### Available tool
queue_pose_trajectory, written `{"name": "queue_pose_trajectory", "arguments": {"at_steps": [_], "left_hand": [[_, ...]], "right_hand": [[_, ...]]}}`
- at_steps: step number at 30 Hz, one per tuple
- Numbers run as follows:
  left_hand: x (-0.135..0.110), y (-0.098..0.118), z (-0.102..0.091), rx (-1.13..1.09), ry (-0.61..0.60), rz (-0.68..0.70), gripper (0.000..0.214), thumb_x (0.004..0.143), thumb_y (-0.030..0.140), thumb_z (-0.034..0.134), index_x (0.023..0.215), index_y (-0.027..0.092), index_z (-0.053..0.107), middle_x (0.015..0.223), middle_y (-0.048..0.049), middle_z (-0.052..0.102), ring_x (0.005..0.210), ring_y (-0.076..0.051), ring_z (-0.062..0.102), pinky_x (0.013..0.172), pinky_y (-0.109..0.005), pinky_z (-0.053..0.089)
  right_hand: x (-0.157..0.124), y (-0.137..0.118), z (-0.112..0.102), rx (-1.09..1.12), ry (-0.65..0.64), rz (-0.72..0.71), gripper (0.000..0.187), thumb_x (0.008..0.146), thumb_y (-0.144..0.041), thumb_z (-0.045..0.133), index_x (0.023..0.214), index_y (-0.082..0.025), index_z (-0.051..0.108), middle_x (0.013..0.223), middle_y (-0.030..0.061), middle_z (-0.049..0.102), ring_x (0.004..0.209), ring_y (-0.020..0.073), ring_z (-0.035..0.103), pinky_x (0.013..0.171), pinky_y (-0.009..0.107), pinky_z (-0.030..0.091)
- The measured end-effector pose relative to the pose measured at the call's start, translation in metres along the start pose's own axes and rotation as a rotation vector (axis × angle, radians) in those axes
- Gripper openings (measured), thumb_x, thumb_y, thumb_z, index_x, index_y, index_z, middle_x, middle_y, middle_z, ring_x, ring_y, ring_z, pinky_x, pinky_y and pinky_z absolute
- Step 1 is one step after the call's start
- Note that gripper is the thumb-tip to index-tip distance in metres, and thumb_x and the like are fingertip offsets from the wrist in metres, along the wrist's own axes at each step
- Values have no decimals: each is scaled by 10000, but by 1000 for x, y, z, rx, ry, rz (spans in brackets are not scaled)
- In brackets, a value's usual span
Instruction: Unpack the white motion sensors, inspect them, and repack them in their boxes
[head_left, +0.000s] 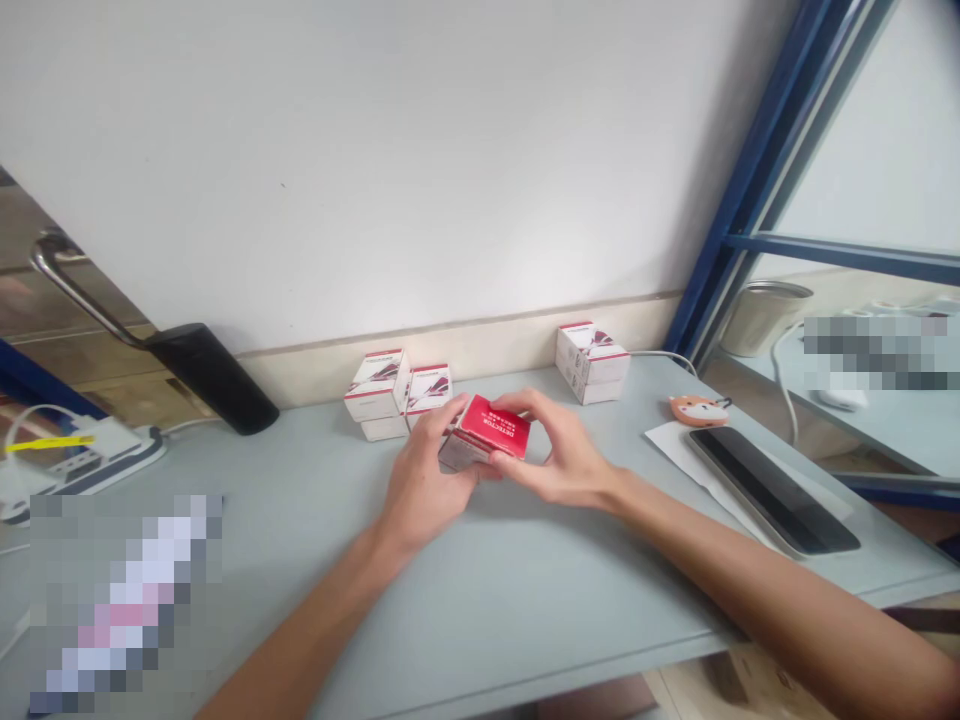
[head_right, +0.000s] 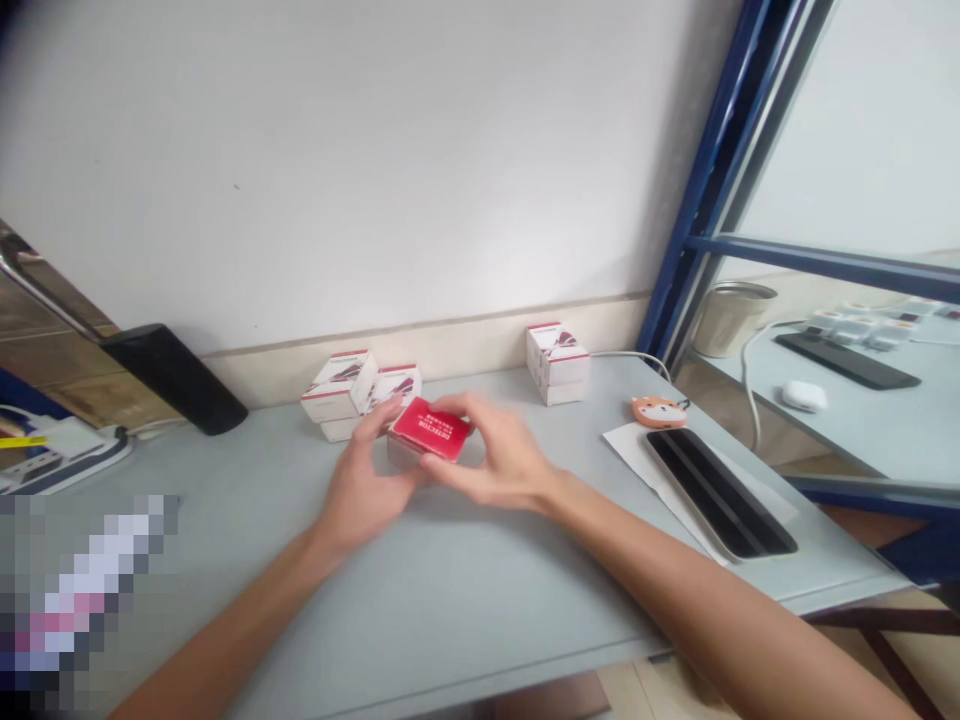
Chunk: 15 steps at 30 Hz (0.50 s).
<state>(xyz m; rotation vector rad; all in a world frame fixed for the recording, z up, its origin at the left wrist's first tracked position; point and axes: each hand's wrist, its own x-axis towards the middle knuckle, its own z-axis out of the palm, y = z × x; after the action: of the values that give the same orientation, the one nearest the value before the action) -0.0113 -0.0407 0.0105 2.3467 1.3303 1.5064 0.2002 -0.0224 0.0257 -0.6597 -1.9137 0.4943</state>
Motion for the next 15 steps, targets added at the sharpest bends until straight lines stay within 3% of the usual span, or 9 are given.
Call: {"name": "queue_pose_trajectory", "arguments": {"at_steps": [3,6,8,11,13,15], "left_hand": [[0,-2,0,33,1,23,921,735,184,911,1499,361,428,1342,-60,688,1184,-258,706,986,-414,603],[2,-4,-4,71,-18,188,924,722,205,930,1484,351,427,1315,-77,669,1148,-258,709,937,-412,625],[6,-3,-9,123,-17,375,830,756,240,912,1441,336,454,1373,-117,608,1202,-281,680,943,-440,628],[12,4,-16,227,-33,605,579,828,247,848,1316,298,541,1444,-157,521,1297,-322,617,1007,-501,600],[14,8,-18,272,-67,648,454,861,249,812,1251,268,579,1425,-161,527,1264,-311,634,984,-471,611],[14,10,-19,288,-78,645,403,875,258,798,1218,246,587,1389,-160,544,1196,-285,669,919,-414,633]], "right_hand": [[1,-1,-2,105,40,85,304,1001,-434,635,1241,-248,630,1173,63,739,1007,221,694,871,357,551],[4,-2,-4,173,176,199,316,1094,-461,436,1215,-265,653,1123,49,725,994,211,675,831,337,548],[6,-3,-2,220,235,253,317,1088,-487,447,1172,-267,659,1085,43,710,940,202,660,776,316,547],[7,0,4,353,194,357,276,1065,-483,498,1184,-271,629,964,18,665,773,165,619,631,271,517],[7,2,8,397,141,416,262,1047,-460,533,1223,-280,605,974,12,634,725,148,599,574,254,495],[6,4,8,324,158,374,234,1030,-399,560,1229,-286,608,1088,33,623,817,160,630,632,270,532]]}}
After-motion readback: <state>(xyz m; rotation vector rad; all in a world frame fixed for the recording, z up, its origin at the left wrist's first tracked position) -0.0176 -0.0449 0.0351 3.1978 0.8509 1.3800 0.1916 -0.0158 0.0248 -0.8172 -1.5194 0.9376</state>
